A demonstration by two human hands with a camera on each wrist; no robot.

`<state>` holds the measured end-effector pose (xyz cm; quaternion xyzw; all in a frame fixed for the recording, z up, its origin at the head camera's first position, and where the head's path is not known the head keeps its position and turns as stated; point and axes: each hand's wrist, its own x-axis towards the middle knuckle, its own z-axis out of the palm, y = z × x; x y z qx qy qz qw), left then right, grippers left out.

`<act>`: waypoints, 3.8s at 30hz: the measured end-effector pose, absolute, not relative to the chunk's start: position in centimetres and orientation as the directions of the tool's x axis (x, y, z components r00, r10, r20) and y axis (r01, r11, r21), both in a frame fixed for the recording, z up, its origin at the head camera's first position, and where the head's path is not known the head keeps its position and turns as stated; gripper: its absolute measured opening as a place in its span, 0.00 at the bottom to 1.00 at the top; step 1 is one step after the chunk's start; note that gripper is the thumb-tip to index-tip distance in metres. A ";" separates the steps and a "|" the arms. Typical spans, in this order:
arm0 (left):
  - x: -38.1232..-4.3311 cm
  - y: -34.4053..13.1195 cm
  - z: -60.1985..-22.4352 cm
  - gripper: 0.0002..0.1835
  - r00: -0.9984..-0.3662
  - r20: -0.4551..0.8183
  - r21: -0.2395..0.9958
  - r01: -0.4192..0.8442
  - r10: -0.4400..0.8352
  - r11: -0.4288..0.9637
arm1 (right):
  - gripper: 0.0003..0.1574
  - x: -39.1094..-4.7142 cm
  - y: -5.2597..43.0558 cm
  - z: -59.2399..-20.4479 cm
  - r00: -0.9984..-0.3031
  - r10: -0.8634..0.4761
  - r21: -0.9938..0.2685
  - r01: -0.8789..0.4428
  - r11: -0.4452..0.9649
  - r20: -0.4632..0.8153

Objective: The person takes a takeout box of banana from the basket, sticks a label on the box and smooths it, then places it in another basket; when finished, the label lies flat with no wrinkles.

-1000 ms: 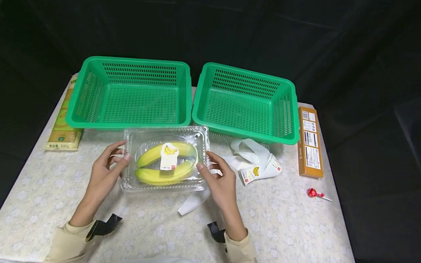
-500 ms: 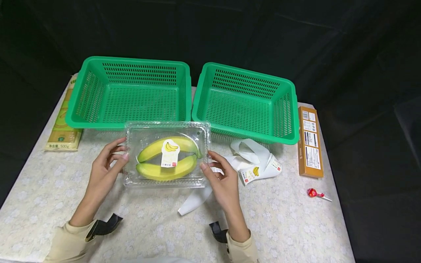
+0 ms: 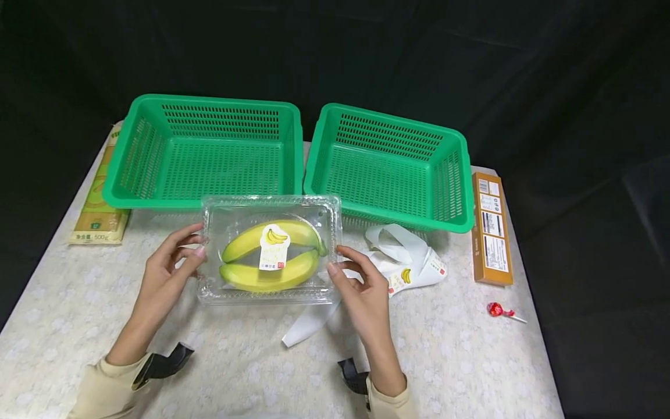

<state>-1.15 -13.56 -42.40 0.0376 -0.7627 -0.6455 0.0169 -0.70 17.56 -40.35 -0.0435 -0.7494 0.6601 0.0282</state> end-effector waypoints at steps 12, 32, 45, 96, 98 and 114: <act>-1.2 -13.0 -41.8 0.27 -0.997 0.064 0.989 0.058 -0.042 0.133 | 0.18 -0.5 17.9 -39.8 -0.984 0.172 -0.998 0.053 0.015 -0.049; -1.8 -12.7 -41.2 0.32 -0.995 0.095 0.991 0.097 0.024 0.088 | 0.04 -1.5 18.2 -39.1 -0.973 0.232 -0.999 -0.003 -0.046 -0.008; -2.4 -12.5 -41.4 0.33 -0.998 0.068 0.988 0.069 0.015 0.138 | 0.04 -2.4 18.2 -39.7 -0.980 0.199 -0.999 0.007 -0.033 -0.014; -4.8 -9.6 -41.0 0.32 -0.984 0.176 0.983 0.175 -0.017 0.062 | 0.28 -4.5 19.1 -37.9 -0.982 0.184 -0.991 0.055 0.123 -0.031; -5.0 -9.4 -40.9 0.33 -0.984 0.177 0.982 0.177 0.005 0.064 | 0.28 -4.7 19.1 -37.9 -0.980 0.200 -0.995 0.026 0.091 -0.008; -6.1 -8.0 -40.5 0.29 -0.987 0.153 0.986 0.156 0.046 0.057 | 0.29 -5.0 20.1 -37.7 -0.977 0.212 -0.996 0.029 0.086 -0.011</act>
